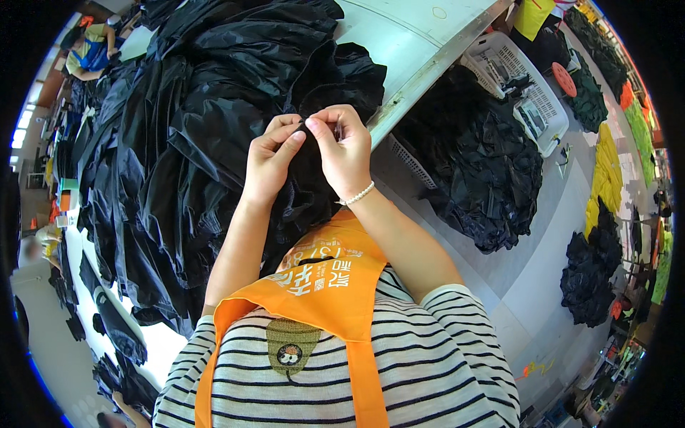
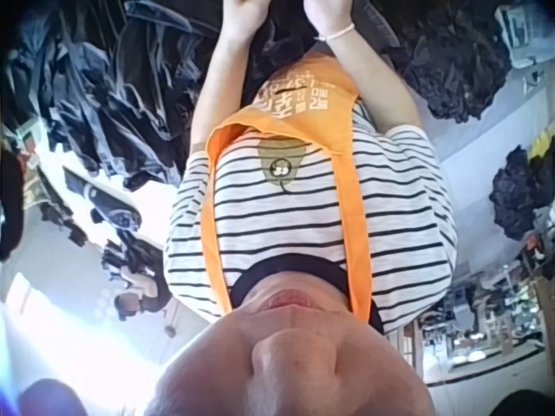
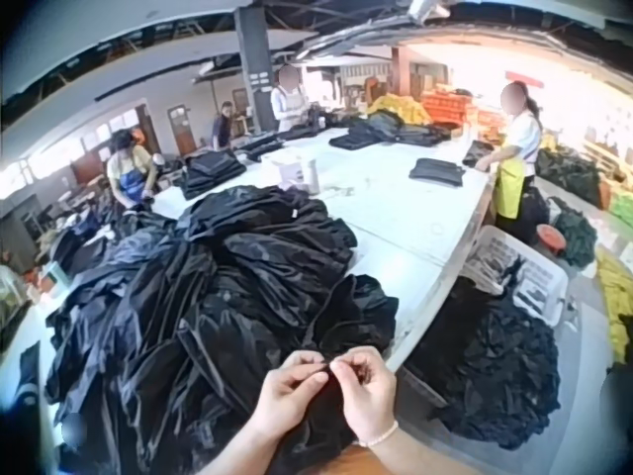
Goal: The person repeatedly picks black garments from a large pile, uses scissors to trim small fabric pieces or threads from the waistband area, and places the garments back on the pile. The process is continuous and repetitive throughout the clip.
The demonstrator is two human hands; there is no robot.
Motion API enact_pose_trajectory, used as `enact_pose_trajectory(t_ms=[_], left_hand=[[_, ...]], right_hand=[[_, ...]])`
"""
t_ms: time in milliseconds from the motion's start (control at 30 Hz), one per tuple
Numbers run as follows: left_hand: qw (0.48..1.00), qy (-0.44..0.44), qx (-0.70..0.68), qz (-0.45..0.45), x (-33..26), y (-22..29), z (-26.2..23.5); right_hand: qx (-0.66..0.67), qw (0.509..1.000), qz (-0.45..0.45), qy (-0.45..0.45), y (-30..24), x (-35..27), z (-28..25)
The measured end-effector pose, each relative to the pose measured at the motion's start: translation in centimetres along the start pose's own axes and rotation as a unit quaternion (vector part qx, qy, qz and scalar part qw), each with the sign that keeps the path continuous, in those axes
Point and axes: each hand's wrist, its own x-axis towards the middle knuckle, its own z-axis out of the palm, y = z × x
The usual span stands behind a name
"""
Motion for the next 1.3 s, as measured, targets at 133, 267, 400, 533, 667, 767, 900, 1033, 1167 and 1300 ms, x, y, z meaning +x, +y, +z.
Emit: enact_pose_trajectory(t_ms=[133,267,400,533,667,767,900,1033,1167,1300], left_hand=[[0.989,0.061,-0.127,-0.052,0.3,-0.5,-0.8],[0.984,0.062,-0.151,-0.066,0.3,-0.5,-0.9],[0.986,0.061,-0.143,-0.062,0.4,-0.6,-0.5],[0.987,0.062,-0.136,-0.062,0.3,-0.3,-0.5],[0.993,0.046,-0.103,-0.04,0.4,-0.8,-0.5],[0.995,0.04,-0.091,-0.032,0.4,-0.9,-0.6],[0.994,0.041,-0.091,-0.038,0.2,-0.8,-0.5],[0.997,0.038,-0.069,-0.021,-0.1,-0.9,-0.6],[0.999,-0.036,-0.017,-0.032,-1.0,0.5,-2.0],[0.974,-0.201,0.105,0.026,-5.0,6.0,-4.8]], right_hand=[[0.047,0.986,0.149,0.054,-1.0,0.6,-2.2],[-0.128,0.975,0.128,-0.131,-1.7,0.9,-4.3],[-0.241,0.953,-0.036,-0.182,-1.5,0.4,-4.3],[-0.223,0.957,-0.084,-0.165,-2.2,1.2,-2.9],[-0.212,0.957,-0.117,-0.158,-1.6,1.6,-1.8],[-0.207,0.958,-0.116,-0.16,-1.7,1.7,-1.3],[-0.207,0.958,-0.114,-0.161,-1.7,1.9,-1.2],[-0.205,0.962,-0.089,-0.159,-1.6,1.8,-1.6],[-0.106,0.992,0.041,-0.052,-0.4,2.3,-3.2],[-0.099,0.969,0.223,-0.029,-1.0,3.9,-4.9]])
